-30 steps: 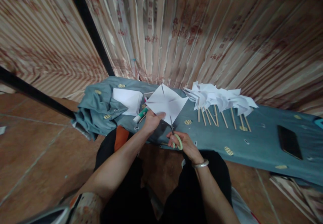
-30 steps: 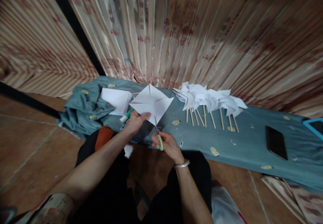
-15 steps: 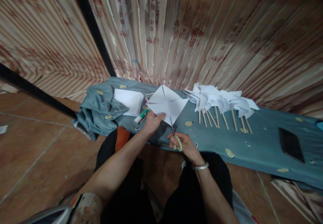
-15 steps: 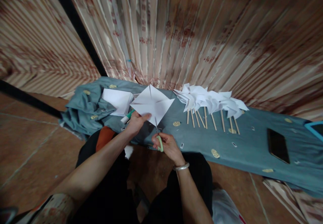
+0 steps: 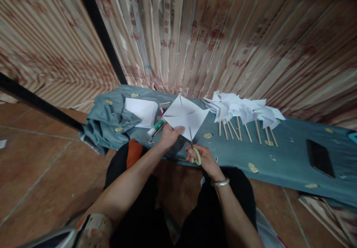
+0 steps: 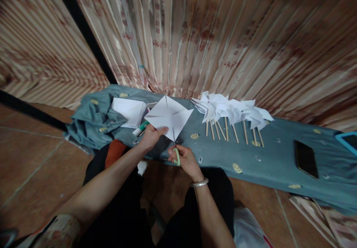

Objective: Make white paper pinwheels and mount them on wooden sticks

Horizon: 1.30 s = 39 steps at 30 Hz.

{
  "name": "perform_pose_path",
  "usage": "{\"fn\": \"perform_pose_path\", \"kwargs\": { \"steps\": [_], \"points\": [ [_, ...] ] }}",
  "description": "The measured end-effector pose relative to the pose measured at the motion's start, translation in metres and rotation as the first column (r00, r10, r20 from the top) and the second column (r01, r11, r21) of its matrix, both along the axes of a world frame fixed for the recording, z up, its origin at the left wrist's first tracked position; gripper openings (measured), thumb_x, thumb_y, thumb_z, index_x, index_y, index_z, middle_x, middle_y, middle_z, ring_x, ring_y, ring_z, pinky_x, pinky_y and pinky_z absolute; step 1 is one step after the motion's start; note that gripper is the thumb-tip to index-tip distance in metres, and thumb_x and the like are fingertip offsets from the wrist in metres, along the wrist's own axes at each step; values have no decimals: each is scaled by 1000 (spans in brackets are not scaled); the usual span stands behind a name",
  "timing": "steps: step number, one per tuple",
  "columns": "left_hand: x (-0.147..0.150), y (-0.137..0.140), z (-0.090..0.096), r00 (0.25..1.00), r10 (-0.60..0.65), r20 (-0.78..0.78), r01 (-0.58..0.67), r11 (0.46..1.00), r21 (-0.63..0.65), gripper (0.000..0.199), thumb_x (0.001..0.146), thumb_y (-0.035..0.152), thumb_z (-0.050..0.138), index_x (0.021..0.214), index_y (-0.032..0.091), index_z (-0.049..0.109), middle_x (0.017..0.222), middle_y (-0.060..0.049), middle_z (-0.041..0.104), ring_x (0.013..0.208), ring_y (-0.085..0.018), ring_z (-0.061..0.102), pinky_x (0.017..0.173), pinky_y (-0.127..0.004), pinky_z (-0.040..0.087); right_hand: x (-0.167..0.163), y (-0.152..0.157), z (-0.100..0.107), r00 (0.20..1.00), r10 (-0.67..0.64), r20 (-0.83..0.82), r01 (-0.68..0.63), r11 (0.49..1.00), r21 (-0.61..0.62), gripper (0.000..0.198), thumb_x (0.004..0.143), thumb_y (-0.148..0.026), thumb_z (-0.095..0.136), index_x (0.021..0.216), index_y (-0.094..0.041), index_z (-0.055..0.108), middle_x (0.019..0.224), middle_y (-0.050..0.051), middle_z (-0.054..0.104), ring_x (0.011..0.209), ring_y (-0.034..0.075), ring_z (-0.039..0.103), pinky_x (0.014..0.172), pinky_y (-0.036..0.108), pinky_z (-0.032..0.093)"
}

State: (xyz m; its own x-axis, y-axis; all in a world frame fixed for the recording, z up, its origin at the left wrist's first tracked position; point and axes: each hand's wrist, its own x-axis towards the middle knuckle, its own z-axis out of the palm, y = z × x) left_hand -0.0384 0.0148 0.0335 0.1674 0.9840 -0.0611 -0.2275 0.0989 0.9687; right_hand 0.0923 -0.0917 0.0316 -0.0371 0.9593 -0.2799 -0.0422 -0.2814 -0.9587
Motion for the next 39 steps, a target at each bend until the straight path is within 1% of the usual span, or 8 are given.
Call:
{"fn": "perform_pose_path", "kwargs": {
  "steps": [3, 8, 15, 19, 24, 30, 33, 39],
  "points": [
    [1, -1, 2, 1000, 3, -12, -3, 1000, -17, 16, 55, 23, 71, 69, 19, 64, 75, -2, 68, 68, -18, 60, 70, -29, 48, 1, 0, -1, 1000, 9, 11, -9, 1000, 5, 46, 69, -61, 71, 81, -17, 66, 62, -1, 63, 55, 10, 52, 54, 23, 39],
    [1, 0, 1, 1000, 5, 2, -5, 1000, -20, 21, 55, 23, 72, 74, 18, 65, 77, -2, 70, 69, -18, 60, 71, -29, 48, 2, -1, -2, 999, 18, 31, -19, 1000, 11, 43, 71, -59, 72, 81, -17, 67, 62, -1, 63, 55, 10, 52, 53, 23, 39],
    [0, 0, -2, 1000, 3, -10, -3, 1000, -11, 17, 56, 22, 72, 71, 18, 65, 73, -1, 68, 65, -16, 59, 69, -28, 47, 2, -1, -2, 1000, -7, 26, 7, 1000, -1, 40, 67, -55, 76, 78, -17, 69, 59, -1, 62, 54, 10, 52, 52, 22, 40],
    [0, 1, -2, 1000, 11, -10, -11, 1000, -9, 17, 56, 22, 72, 71, 18, 65, 74, -2, 68, 67, -17, 60, 69, -28, 48, 1, 0, -2, 1000, -23, 12, 24, 999, -25, 39, 63, -52, 80, 77, -17, 69, 57, -2, 62, 53, 10, 51, 52, 22, 39],
    [0, 2, -2, 1000, -2, -9, 2, 1000, -14, 16, 55, 24, 72, 68, 18, 64, 76, -2, 68, 68, -16, 59, 70, -29, 48, 0, 2, 1, 999, -51, 16, 52, 997, -58, 43, 58, -54, 82, 76, -17, 68, 55, -3, 60, 52, 10, 51, 52, 23, 39],
    [2, -2, -1, 998, -57, -1, 57, 998, 3, 22, 54, 23, 71, 74, 17, 66, 75, -1, 68, 67, -16, 58, 70, -28, 48, 0, 1, 3, 999, -46, 15, 47, 999, -23, 48, 61, -61, 77, 79, -17, 68, 59, -1, 63, 53, 10, 52, 52, 23, 40],
    [2, -3, -3, 997, -71, 2, 71, 997, 13, 22, 54, 23, 72, 75, 17, 67, 75, -1, 67, 68, -16, 58, 69, -28, 47, 0, 1, 5, 999, -52, 8, 52, 998, -21, 50, 61, -63, 76, 78, -17, 67, 59, -1, 63, 52, 9, 52, 51, 22, 40],
    [1, -2, -5, 997, -78, 19, 78, 997, 9, 20, 56, 22, 72, 74, 17, 67, 74, -1, 67, 67, -15, 58, 69, -28, 48, -1, 2, 6, 997, -72, 15, 73, 997, -40, 49, 56, -61, 80, 76, -18, 67, 55, -2, 61, 50, 9, 51, 49, 23, 40]
  ]
}}
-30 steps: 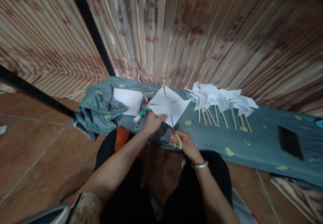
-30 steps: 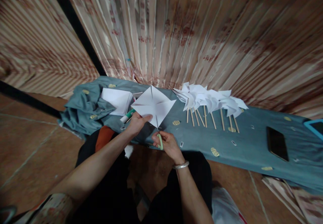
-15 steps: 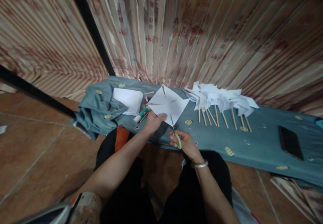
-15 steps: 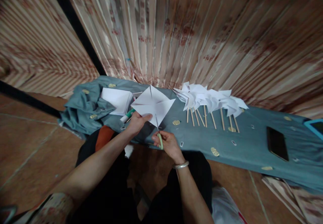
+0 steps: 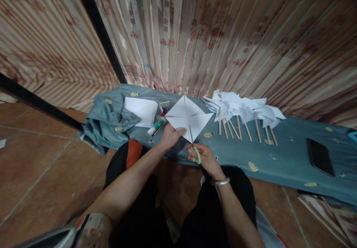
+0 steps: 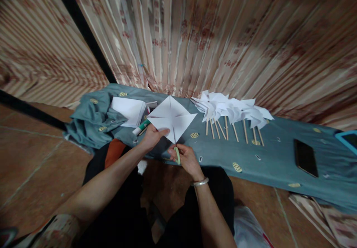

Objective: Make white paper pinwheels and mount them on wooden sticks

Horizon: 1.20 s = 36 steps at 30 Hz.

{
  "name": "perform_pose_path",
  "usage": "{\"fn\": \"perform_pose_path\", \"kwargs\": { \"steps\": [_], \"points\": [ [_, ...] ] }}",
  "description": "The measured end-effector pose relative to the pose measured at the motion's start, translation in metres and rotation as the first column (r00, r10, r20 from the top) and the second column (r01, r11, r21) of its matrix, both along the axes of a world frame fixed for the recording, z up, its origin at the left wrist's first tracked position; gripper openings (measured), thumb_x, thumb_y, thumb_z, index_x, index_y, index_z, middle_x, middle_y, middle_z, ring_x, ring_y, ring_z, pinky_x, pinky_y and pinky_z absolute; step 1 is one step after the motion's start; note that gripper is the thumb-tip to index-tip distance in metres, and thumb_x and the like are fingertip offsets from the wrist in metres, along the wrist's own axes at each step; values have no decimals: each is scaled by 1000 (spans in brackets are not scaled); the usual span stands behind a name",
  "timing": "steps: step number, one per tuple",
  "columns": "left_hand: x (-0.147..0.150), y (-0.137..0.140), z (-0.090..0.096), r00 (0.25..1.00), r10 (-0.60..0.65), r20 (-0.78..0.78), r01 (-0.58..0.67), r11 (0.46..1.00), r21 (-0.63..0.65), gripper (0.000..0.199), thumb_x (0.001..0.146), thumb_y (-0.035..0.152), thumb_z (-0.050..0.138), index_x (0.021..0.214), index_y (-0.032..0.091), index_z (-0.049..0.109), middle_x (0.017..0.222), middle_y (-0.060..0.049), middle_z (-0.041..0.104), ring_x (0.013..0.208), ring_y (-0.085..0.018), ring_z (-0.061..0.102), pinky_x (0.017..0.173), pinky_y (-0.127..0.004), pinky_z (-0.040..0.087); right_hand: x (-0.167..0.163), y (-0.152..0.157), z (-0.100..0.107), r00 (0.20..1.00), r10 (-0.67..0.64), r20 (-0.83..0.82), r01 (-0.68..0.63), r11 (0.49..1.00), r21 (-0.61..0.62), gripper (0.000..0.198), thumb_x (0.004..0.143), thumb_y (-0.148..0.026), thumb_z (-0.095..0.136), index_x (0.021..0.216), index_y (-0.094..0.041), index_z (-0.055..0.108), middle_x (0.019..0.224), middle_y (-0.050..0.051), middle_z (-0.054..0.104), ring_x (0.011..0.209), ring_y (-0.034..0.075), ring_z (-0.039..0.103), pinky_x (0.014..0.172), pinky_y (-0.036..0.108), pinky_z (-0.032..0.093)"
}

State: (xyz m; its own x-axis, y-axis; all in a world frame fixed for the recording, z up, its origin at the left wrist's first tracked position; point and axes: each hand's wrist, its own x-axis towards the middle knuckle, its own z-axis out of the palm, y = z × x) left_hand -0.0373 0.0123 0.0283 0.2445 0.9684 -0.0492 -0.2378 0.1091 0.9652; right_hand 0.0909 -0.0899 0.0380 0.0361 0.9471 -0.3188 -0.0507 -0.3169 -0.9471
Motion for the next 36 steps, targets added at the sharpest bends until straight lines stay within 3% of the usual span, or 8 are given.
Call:
{"fn": "perform_pose_path", "kwargs": {
  "steps": [9, 18, 36],
  "points": [
    [-1, -2, 4, 1000, 18, -20, -18, 999, -28, 18, 56, 20, 72, 73, 17, 67, 74, -1, 68, 68, -16, 59, 69, -27, 48, -2, 0, 0, 999, -33, -10, 33, 999, -23, 45, 53, -55, 84, 70, -17, 67, 53, -2, 60, 49, 9, 50, 49, 22, 39],
    [0, -4, 3, 999, -38, -30, 37, 999, -27, 15, 54, 21, 72, 65, 16, 63, 67, 1, 65, 62, -14, 56, 64, -26, 47, 1, 1, -3, 999, -44, 27, 44, 999, 17, 48, 56, -59, 80, 75, -16, 70, 56, 0, 62, 51, 10, 51, 49, 23, 38],
    [1, -8, 5, 998, -49, -47, 47, 997, -54, 15, 54, 22, 73, 66, 16, 64, 66, 1, 64, 61, -13, 55, 61, -25, 46, 0, 1, 0, 997, -62, 42, 62, 998, 10, 47, 54, -60, 81, 63, -18, 63, 52, -1, 60, 49, 10, 49, 47, 23, 38]
  ]
}}
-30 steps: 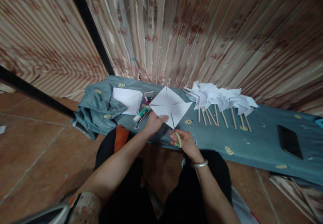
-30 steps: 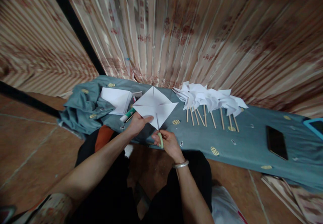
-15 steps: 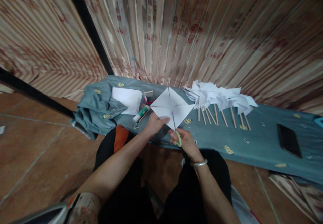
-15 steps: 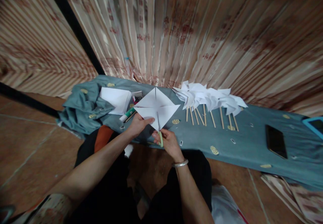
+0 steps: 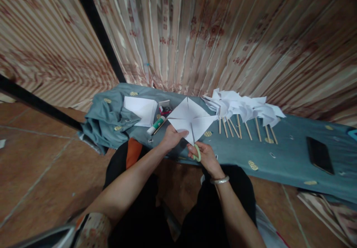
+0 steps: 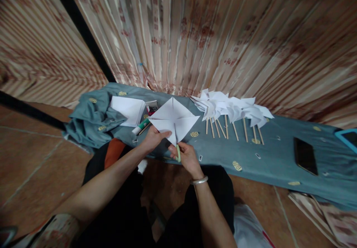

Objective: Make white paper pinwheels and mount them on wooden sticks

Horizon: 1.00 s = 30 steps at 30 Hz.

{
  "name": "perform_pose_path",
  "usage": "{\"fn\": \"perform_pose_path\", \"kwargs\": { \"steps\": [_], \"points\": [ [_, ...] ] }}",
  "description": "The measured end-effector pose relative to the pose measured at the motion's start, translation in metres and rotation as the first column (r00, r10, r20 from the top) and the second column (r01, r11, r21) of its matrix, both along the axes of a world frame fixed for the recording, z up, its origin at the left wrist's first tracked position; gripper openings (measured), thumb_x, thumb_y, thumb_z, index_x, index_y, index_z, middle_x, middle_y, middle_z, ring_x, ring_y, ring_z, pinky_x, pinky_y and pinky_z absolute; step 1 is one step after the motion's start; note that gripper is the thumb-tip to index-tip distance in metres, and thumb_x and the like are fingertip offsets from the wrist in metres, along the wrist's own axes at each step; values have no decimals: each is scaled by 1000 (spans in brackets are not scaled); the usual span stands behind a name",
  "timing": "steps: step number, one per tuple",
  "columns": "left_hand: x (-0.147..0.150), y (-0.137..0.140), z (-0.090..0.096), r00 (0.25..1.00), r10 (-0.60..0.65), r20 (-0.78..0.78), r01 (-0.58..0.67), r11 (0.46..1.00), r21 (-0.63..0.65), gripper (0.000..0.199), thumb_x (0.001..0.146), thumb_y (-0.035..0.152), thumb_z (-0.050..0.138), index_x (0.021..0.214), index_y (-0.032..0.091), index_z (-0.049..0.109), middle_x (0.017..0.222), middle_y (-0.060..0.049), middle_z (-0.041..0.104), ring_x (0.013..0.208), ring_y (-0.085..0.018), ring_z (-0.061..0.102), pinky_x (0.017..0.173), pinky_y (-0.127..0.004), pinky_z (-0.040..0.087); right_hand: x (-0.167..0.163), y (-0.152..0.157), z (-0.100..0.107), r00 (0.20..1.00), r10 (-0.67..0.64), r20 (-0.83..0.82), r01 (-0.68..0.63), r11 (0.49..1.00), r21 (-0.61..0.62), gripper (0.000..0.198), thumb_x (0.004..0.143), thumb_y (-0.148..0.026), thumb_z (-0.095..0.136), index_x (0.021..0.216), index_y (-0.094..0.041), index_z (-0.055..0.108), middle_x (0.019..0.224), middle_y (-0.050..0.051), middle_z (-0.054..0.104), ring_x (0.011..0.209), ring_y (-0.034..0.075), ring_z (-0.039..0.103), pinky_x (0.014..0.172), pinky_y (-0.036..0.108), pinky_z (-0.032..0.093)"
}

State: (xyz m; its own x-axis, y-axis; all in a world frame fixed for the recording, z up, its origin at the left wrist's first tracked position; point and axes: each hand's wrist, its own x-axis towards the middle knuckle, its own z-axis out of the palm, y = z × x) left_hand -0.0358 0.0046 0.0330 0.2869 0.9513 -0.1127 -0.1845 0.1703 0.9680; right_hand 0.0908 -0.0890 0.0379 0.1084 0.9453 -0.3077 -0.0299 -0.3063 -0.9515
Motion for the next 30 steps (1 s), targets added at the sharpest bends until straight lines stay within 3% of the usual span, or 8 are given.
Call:
{"fn": "perform_pose_path", "kwargs": {
  "steps": [11, 30],
  "points": [
    [1, -1, 1, 1000, 3, 4, -3, 999, -47, 16, 54, 20, 73, 68, 16, 66, 66, 1, 65, 60, -14, 56, 62, -26, 47, 0, 1, 1, 999, 2, 42, -3, 1000, 11, 49, 56, -64, 78, 57, -18, 61, 50, -1, 58, 46, 9, 45, 45, 23, 36],
    [1, 0, -3, 1000, -2, 9, 2, 1000, 4, 17, 54, 22, 74, 68, 15, 66, 67, 0, 67, 60, -14, 58, 62, -26, 48, -1, 1, -1, 998, -16, 59, 15, 1000, 18, 46, 60, -59, 79, 53, -18, 59, 47, -2, 54, 44, 7, 43, 44, 23, 34]
  ]
}}
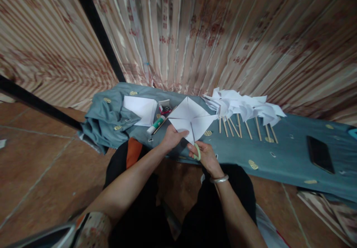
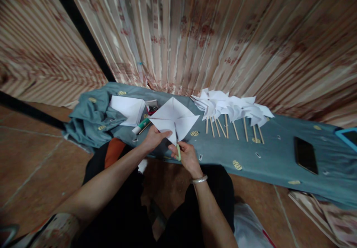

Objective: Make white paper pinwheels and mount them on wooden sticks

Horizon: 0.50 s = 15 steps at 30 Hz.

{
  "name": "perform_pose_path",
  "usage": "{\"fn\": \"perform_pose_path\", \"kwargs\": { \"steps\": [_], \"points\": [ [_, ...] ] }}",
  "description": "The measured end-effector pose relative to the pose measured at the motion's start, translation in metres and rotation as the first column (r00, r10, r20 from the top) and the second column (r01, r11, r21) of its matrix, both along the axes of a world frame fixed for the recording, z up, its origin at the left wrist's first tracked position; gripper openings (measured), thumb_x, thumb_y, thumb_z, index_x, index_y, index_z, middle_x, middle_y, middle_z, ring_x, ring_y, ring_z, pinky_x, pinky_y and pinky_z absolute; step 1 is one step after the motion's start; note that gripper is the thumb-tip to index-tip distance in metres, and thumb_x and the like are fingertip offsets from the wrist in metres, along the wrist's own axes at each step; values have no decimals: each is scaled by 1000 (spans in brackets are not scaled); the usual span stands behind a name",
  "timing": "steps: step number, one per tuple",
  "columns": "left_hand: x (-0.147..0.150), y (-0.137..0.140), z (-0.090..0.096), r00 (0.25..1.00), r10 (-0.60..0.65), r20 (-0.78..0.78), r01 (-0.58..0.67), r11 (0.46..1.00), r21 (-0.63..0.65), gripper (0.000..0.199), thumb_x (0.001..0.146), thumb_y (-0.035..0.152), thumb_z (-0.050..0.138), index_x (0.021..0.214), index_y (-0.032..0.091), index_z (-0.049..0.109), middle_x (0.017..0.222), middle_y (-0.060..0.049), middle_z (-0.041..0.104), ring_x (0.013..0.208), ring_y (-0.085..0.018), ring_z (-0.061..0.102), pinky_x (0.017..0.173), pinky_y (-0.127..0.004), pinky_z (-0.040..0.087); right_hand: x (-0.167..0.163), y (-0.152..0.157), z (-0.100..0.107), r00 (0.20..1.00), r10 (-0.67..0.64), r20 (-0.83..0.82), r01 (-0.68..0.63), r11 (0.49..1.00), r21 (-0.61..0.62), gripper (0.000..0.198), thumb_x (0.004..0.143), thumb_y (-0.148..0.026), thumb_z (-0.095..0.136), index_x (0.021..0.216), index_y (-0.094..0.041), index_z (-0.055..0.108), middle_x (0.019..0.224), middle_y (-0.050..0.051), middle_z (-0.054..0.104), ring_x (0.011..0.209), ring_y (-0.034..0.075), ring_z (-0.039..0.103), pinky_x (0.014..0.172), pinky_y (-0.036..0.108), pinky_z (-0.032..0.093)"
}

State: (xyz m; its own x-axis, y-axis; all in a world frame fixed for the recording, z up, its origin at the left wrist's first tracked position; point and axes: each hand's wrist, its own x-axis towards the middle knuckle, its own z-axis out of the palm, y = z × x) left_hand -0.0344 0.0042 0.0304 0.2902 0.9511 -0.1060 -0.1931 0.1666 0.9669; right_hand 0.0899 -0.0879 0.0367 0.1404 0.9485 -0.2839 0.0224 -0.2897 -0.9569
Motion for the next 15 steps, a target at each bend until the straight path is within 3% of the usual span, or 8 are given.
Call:
{"fn": "perform_pose_path", "kwargs": {
  "steps": [8, 15],
  "points": [
    [1, 0, 4, 1000, 21, -14, -21, 999, -24, 20, 53, 18, 73, 72, 14, 67, 68, 1, 68, 62, -14, 59, 66, -26, 49, -2, 1, -1, 1000, -17, -24, 17, 1000, -7, 48, 55, -60, 80, 54, -17, 58, 46, -3, 55, 43, 6, 42, 44, 21, 34],
    [1, 2, 3, 1000, 7, 25, -6, 999, -35, 19, 55, 17, 71, 73, 15, 68, 69, 1, 68, 64, -15, 61, 69, -27, 50, 4, -2, 0, 996, 89, -14, -89, 996, -6, 47, 66, -61, 73, 59, -16, 62, 51, -2, 57, 47, 7, 46, 49, 21, 36]
  ]
}}
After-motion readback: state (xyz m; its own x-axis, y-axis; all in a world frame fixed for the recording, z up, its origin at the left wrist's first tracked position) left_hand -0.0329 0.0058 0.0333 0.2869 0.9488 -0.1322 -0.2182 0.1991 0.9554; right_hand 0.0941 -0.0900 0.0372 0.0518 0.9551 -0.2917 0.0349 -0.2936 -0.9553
